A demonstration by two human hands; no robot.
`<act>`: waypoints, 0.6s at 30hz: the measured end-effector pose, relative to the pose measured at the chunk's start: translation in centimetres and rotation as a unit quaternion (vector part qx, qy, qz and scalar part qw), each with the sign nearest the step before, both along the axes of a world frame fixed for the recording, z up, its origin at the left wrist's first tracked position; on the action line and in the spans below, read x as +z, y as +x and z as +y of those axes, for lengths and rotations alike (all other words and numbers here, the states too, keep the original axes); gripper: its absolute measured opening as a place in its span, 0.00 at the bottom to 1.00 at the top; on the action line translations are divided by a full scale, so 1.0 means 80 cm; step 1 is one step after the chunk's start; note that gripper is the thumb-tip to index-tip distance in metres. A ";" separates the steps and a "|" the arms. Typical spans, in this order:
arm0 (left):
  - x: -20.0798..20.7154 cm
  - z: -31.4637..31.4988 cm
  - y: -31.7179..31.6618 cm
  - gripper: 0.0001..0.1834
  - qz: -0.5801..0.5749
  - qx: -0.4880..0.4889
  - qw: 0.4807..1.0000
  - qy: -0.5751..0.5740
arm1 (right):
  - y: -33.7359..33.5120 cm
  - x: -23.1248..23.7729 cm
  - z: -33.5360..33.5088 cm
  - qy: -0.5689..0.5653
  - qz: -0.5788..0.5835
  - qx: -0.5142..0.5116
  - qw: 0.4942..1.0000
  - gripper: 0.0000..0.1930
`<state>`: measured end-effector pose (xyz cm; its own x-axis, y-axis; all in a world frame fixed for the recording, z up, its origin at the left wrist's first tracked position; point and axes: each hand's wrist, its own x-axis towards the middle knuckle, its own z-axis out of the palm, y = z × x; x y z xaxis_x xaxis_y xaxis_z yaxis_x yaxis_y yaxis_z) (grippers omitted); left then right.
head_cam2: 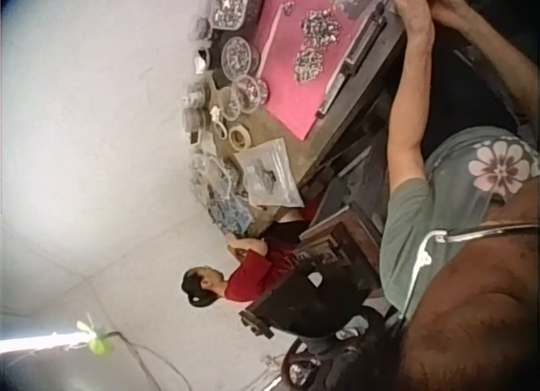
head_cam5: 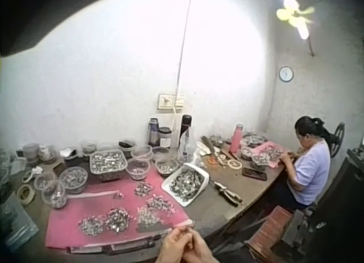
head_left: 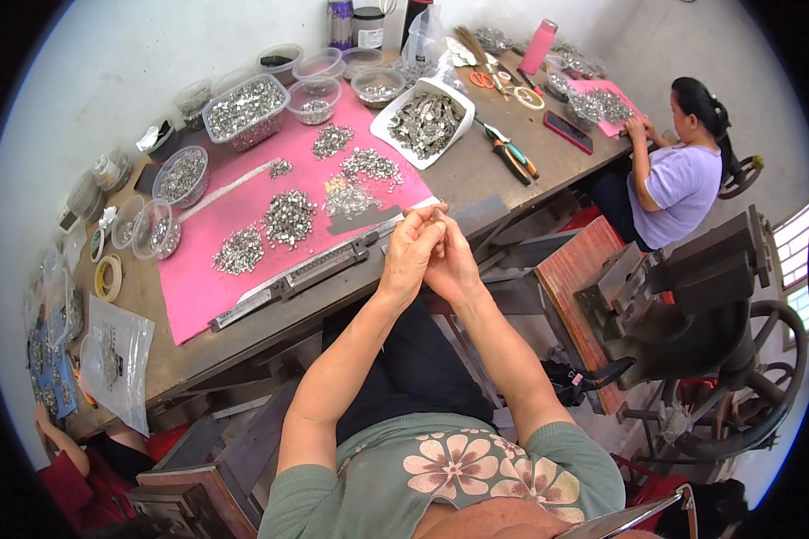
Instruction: The person places small metal components by hand onto a mounting strip at a workbench.
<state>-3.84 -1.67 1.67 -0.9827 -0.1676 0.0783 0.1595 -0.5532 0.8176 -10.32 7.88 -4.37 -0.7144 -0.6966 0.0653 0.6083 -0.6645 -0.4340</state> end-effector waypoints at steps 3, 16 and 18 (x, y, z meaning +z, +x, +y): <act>0.001 0.001 0.000 0.17 -0.001 -0.004 1.000 0.002 | -0.001 0.000 0.004 -0.040 -0.005 0.033 0.999 0.15; -0.009 0.003 0.004 0.17 0.009 0.002 1.000 0.018 | 0.025 0.041 -0.007 0.093 -0.045 -0.032 0.994 0.15; -0.012 0.006 0.002 0.17 0.011 -0.006 1.000 0.023 | 0.018 0.031 -0.001 0.070 -0.042 -0.019 0.997 0.18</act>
<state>-3.69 -1.21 0.71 -0.9828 -0.1602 0.0916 0.1699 -0.5927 0.7873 -8.86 7.81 -1.93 -0.7394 -0.6671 -0.0907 0.6216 -0.6247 -0.4725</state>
